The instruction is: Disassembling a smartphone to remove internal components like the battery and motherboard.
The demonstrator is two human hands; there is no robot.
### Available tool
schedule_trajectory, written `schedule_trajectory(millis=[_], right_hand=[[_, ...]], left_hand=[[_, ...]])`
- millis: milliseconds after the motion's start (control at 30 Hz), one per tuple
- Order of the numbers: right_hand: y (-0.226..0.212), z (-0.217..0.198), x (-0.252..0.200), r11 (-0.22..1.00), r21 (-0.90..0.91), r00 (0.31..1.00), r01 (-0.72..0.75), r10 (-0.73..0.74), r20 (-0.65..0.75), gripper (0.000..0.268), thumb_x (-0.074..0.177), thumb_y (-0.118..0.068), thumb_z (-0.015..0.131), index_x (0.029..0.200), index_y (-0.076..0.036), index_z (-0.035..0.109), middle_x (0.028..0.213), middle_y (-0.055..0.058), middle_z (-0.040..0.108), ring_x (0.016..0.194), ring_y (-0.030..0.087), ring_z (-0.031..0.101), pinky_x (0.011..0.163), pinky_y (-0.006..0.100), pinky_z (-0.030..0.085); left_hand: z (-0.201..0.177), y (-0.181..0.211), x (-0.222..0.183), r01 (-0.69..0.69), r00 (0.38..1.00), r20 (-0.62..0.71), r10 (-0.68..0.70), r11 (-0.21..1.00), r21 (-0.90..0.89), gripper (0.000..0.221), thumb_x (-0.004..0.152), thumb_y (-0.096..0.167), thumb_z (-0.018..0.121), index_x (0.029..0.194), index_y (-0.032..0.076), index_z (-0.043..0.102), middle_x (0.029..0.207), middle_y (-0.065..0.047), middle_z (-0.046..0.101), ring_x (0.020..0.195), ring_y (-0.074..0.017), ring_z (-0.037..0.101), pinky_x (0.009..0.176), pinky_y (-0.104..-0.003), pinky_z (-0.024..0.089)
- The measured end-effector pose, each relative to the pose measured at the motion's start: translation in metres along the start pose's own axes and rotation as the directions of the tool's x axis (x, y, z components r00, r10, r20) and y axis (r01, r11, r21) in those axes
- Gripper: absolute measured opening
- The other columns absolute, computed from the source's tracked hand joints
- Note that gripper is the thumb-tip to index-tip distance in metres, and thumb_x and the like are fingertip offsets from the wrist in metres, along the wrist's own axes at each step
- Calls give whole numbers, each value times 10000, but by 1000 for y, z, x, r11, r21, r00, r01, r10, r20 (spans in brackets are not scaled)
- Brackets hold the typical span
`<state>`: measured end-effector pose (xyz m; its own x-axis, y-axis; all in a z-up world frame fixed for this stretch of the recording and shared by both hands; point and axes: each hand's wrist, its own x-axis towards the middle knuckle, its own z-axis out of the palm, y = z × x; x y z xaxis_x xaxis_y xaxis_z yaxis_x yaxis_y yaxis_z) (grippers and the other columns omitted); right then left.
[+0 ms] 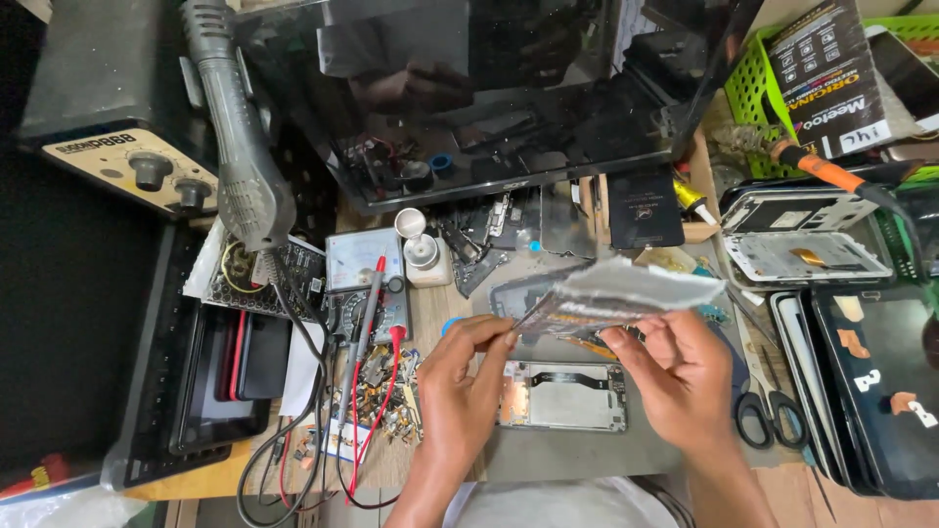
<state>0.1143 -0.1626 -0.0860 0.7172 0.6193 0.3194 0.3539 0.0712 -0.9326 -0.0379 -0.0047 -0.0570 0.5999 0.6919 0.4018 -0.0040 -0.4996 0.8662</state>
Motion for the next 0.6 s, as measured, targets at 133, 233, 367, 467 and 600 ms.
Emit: schedule_trajectory(millis=[133, 233, 367, 467, 600], right_hand=[[-19, 18, 5, 975, 221, 1000, -18, 18, 3, 262, 960, -8, 624, 1209, 75, 620, 1289, 190, 637, 1147, 284, 688, 953, 384, 618], [-31, 22, 11, 956, 82, 953, 283, -289, 90, 302, 978, -147, 634, 1240, -3, 589, 1235, 187, 666, 1194, 345, 740, 1065, 436, 645], [-51, 26, 6, 969, -28, 948, 246, -234, 214, 501, 918, -379, 664, 1267, -21, 633, 1310, 192, 677, 1299, 345, 671, 1133, 455, 544], [-52, 23, 7, 963, -100, 952, 249, -226, 205, 505, 944, -293, 653, 1367, -36, 555, 1371, 175, 650, 1364, 331, 633, 1172, 443, 513], [-53, 8, 2, 933, 75, 910, 353, -361, 205, 730, 929, -175, 723, 1555, -80, 359, 1538, 253, 464, 1502, 382, 504, 1270, 500, 529]], left_hand=[[9, 4, 2, 204, 971, -50, -235, 916, -346, 288, 992, 43, 602, 1271, -25, 627, 1224, -188, 642, 1109, -263, 714, 1011, -346, 632], [12, 21, 14, 465, 685, 230, -691, 172, -868, 436, 955, 230, 533, 1355, 71, 463, 1447, -221, 552, 1152, -366, 657, 762, -463, 581], [13, 42, 24, 663, 346, 551, -759, -218, -716, 732, 887, 631, 445, 1408, 132, 573, 1199, -280, 651, 1025, -365, 629, 859, -483, 507], [17, 30, 21, 615, 364, 608, -705, -308, -726, 618, 908, 607, 535, 1269, 109, 602, 1167, -271, 667, 1016, -395, 652, 876, -528, 519], [18, 27, 24, 553, 361, 666, -652, -426, -716, 602, 893, 636, 627, 1127, 81, 612, 1113, -257, 706, 928, -452, 691, 866, -572, 557]])
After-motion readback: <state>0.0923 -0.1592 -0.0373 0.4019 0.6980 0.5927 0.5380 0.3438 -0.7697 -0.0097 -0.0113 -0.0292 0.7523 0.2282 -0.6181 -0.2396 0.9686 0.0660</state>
